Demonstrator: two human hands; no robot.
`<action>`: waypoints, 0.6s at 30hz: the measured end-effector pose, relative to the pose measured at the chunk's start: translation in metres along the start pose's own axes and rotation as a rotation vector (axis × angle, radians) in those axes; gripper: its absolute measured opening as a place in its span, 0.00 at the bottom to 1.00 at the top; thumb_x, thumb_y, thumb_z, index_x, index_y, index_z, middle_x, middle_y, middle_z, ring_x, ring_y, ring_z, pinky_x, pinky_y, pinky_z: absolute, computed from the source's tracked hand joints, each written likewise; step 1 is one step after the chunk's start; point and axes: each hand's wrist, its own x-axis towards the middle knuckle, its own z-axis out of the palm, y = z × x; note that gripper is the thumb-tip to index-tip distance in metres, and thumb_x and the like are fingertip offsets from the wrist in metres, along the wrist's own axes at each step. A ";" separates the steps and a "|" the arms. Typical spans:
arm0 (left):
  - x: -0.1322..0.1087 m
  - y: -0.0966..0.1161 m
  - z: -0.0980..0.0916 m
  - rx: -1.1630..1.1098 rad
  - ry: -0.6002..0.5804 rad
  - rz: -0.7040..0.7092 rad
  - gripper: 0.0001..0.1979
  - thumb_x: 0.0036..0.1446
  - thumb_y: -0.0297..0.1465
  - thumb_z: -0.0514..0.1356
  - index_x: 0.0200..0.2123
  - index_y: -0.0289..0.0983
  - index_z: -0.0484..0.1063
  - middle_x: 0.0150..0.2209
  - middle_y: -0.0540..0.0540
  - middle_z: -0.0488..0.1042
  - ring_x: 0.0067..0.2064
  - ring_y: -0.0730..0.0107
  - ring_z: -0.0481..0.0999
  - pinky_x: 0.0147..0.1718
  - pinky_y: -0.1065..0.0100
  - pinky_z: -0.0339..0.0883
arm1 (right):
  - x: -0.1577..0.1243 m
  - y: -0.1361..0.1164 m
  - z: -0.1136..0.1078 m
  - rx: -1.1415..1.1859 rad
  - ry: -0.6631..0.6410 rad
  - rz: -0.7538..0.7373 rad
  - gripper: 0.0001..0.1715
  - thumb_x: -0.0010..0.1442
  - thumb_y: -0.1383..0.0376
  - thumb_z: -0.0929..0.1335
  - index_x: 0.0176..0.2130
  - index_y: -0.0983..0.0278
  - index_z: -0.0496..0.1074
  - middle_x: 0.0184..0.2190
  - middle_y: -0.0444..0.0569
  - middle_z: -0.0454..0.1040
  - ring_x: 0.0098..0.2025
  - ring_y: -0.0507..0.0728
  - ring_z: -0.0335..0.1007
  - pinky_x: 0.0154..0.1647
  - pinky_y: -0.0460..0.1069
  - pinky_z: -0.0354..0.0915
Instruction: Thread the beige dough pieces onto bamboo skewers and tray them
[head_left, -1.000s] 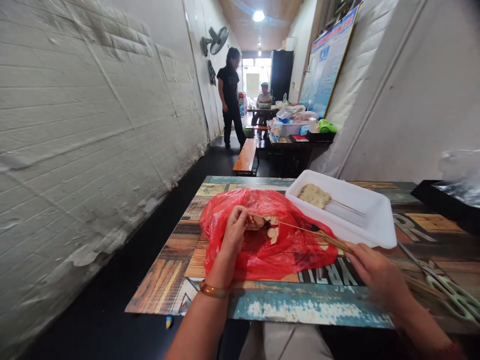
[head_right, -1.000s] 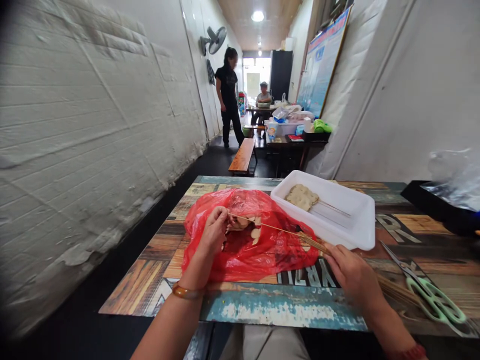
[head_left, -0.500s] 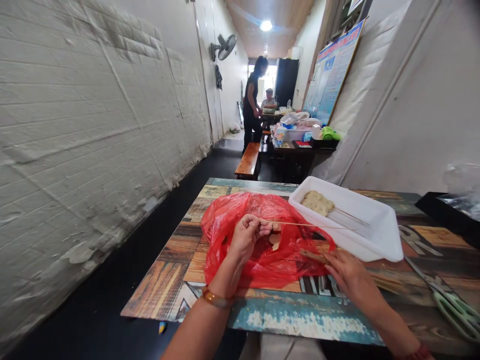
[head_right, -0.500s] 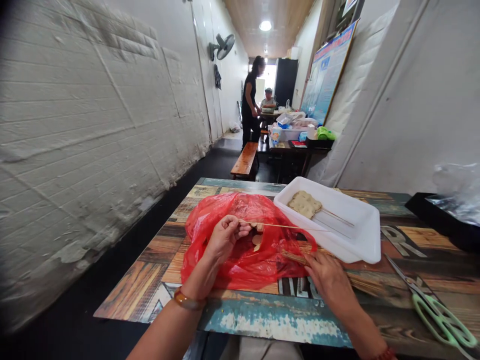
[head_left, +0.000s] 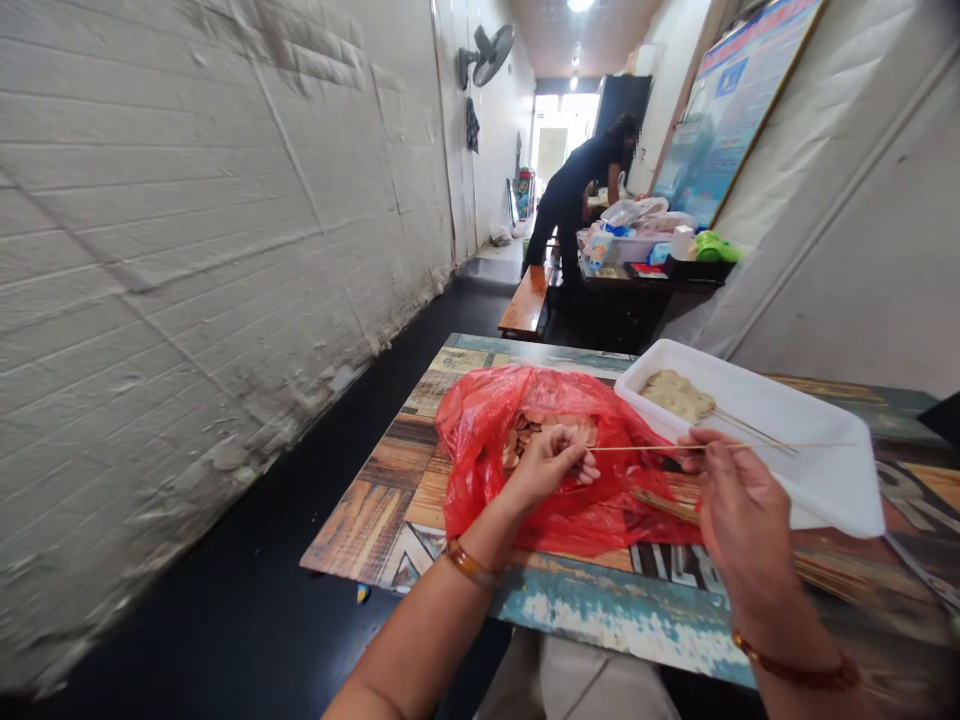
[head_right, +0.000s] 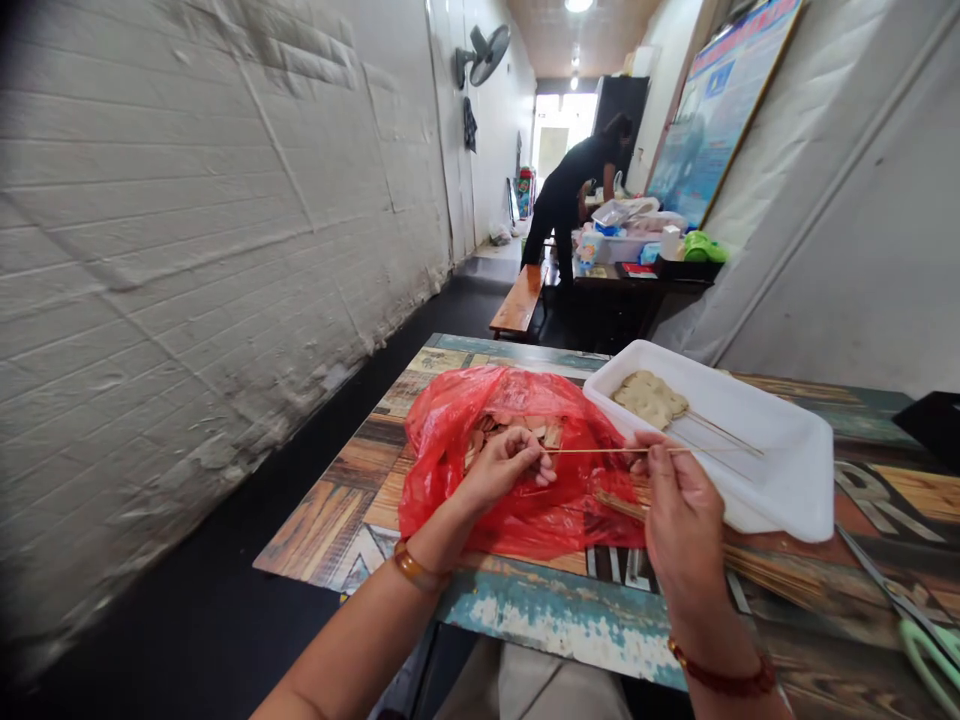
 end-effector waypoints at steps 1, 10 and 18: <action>0.000 0.001 -0.001 0.028 -0.005 -0.001 0.17 0.50 0.41 0.63 0.30 0.34 0.62 0.27 0.47 0.74 0.27 0.71 0.76 0.28 0.70 0.70 | 0.003 -0.006 -0.003 0.149 0.129 0.030 0.18 0.63 0.54 0.61 0.46 0.60 0.70 0.36 0.51 0.72 0.36 0.57 0.68 0.38 0.54 0.66; 0.008 -0.008 -0.013 0.638 0.172 0.146 0.07 0.56 0.32 0.54 0.30 0.34 0.68 0.26 0.49 0.72 0.26 0.74 0.70 0.27 0.73 0.64 | -0.021 -0.015 -0.028 0.276 -0.016 0.235 0.27 0.59 0.54 0.66 0.55 0.60 0.67 0.21 0.39 0.63 0.17 0.47 0.51 0.15 0.44 0.50; -0.034 -0.026 0.040 1.380 -0.277 0.277 0.12 0.56 0.29 0.54 0.43 0.35 0.72 0.43 0.41 0.75 0.44 0.62 0.71 0.47 0.62 0.64 | -0.038 0.007 -0.001 0.209 -0.310 0.243 0.25 0.59 0.55 0.65 0.52 0.65 0.70 0.22 0.40 0.66 0.19 0.48 0.57 0.19 0.44 0.57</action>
